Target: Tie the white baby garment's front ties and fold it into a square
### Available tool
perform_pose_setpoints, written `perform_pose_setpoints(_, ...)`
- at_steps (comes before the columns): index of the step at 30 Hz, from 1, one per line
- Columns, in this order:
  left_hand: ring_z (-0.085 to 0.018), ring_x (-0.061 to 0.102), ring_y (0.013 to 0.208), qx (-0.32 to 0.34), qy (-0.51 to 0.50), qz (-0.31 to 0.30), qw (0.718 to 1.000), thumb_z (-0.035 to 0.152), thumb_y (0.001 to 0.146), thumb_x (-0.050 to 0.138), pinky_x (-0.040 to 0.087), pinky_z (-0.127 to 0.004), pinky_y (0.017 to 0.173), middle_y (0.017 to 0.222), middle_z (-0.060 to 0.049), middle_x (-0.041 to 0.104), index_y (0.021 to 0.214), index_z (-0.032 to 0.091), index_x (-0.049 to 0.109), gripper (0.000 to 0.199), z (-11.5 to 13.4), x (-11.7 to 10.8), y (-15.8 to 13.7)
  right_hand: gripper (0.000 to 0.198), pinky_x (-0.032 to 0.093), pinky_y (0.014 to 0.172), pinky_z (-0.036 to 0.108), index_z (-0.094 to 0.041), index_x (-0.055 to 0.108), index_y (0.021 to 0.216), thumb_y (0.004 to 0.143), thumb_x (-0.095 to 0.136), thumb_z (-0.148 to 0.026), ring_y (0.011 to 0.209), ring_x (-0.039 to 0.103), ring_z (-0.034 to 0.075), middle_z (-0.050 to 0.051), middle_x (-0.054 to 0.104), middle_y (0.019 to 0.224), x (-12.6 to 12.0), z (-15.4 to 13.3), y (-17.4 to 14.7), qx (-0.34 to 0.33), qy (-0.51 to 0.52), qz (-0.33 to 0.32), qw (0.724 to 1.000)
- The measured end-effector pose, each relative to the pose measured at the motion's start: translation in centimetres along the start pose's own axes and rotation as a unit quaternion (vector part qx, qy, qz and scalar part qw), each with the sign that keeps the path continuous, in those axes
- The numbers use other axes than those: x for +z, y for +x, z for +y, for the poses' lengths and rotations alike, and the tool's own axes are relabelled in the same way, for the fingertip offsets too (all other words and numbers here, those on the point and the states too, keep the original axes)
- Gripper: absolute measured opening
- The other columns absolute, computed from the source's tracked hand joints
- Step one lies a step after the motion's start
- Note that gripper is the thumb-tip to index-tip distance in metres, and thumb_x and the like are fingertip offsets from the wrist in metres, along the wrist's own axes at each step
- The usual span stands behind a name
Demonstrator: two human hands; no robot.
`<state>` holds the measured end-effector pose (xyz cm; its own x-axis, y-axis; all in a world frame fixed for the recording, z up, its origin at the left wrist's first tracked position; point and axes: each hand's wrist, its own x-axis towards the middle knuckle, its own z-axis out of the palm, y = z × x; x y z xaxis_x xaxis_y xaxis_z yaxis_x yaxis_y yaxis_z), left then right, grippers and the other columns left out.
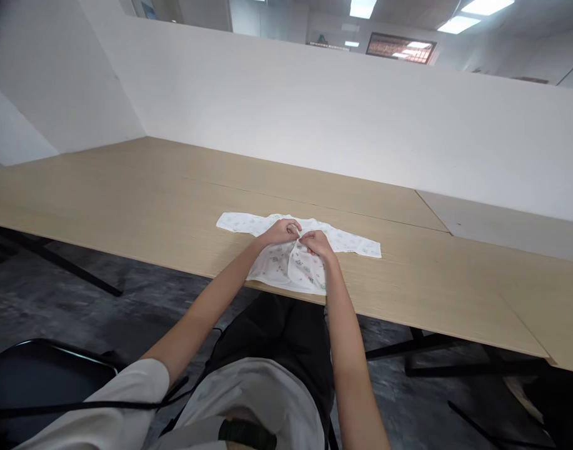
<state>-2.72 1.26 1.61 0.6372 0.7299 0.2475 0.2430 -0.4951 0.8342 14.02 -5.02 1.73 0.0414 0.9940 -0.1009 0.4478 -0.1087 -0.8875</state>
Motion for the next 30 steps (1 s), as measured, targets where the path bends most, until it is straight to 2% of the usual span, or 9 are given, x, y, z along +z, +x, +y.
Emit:
perform_pose_setpoints(6,-0.015,0.062,0.069,-0.006,0.043,0.000,0.999,0.016,0.066,0.058,0.045,-0.023,0.062,0.076,-0.001,0.067,0.095,0.016,0.064,0.029,0.2,-0.4,0.1,0.007,0.022,0.035,0.019,-0.014,0.056,0.064,0.067,0.056,-0.020,0.034,0.035,0.007,-0.004,0.042,0.040,0.3,0.4,0.5,0.023,0.071,0.022,0.997)
perform_pose_setpoints(9,-0.016,0.063,0.073,-0.008,0.075,-0.003,0.997,0.019,0.069,0.058,0.046,-0.024,0.065,0.080,-0.001,0.068,0.097,0.016,0.064,0.029,-0.1,-0.3,-0.1,0.009,0.023,0.036,0.019,-0.015,0.054,0.063,0.068,0.057,-0.022,0.035,0.035,0.007,-0.004,0.043,0.041,0.2,0.5,0.6,0.031,0.065,0.027,0.997)
perform_pose_setpoints(12,-0.017,0.062,0.076,-0.004,0.136,0.014,0.991,0.026,0.075,0.059,0.046,-0.025,0.068,0.082,-0.001,0.068,0.095,0.017,0.065,0.023,-0.1,0.1,-1.1,0.012,0.027,0.039,0.021,-0.015,0.059,0.073,0.071,0.056,-0.026,0.037,0.039,0.009,-0.004,0.046,0.043,0.4,0.5,0.0,0.024,0.018,0.054,0.998)
perform_pose_setpoints(14,-0.017,0.061,0.075,0.000,0.190,0.022,0.982,0.031,0.079,0.056,0.045,-0.026,0.069,0.080,-0.002,0.067,0.088,0.017,0.067,0.019,0.0,0.5,-2.3,0.015,0.031,0.044,0.021,-0.016,0.060,0.077,0.074,0.057,-0.030,0.041,0.043,0.010,-0.003,0.050,0.047,0.9,0.3,-1.0,-0.008,-0.036,0.089,0.995)
perform_pose_setpoints(17,-0.018,0.060,0.077,0.020,0.241,-0.004,0.970,0.028,0.082,0.050,0.045,-0.027,0.071,0.078,-0.003,0.066,0.083,0.017,0.069,0.022,0.2,1.0,-4.3,0.021,0.033,0.052,0.022,-0.017,0.061,0.073,0.077,0.059,-0.038,0.055,0.052,0.013,0.000,0.059,0.059,2.3,0.0,-3.2,-0.063,-0.140,0.126,0.980)
perform_pose_setpoints(19,-0.019,0.059,0.084,0.046,0.248,-0.023,0.968,0.020,0.079,0.049,0.045,-0.028,0.077,0.083,-0.004,0.066,0.085,0.018,0.070,0.022,0.2,1.3,-5.2,0.022,0.033,0.056,0.024,-0.019,0.061,0.073,0.080,0.059,-0.040,0.064,0.055,0.014,0.001,0.062,0.067,3.5,-0.2,-4.7,-0.068,-0.199,0.144,0.967)
perform_pose_setpoints(22,-0.019,0.059,0.089,0.066,0.227,-0.010,0.972,0.017,0.077,0.051,0.045,-0.028,0.083,0.090,-0.005,0.067,0.092,0.017,0.072,0.026,0.0,1.6,-5.9,0.018,0.033,0.060,0.024,-0.020,0.060,0.079,0.081,0.060,-0.038,0.070,0.057,0.016,0.000,0.064,0.071,4.6,-0.2,-6.1,-0.058,-0.231,0.181,0.954)
perform_pose_setpoints(26,-0.019,0.059,0.088,0.058,0.189,-0.001,0.980,0.027,0.083,0.056,0.045,-0.027,0.082,0.092,-0.004,0.067,0.098,0.020,0.073,0.024,-0.1,1.8,-6.2,0.009,0.037,0.064,0.025,-0.020,0.059,0.082,0.076,0.061,-0.027,0.074,0.059,0.017,0.000,0.064,0.075,4.6,0.2,-6.5,-0.074,-0.200,0.190,0.958)
perform_pose_setpoints(30,-0.020,0.059,0.089,0.064,0.196,-0.009,0.978,0.033,0.085,0.058,0.045,-0.027,0.081,0.092,-0.004,0.066,0.095,0.023,0.074,0.022,-0.2,1.9,-6.3,0.011,0.041,0.066,0.026,-0.019,0.061,0.082,0.071,0.059,-0.022,0.072,0.060,0.017,0.000,0.066,0.076,4.1,1.0,-6.2,-0.097,-0.145,0.181,0.968)
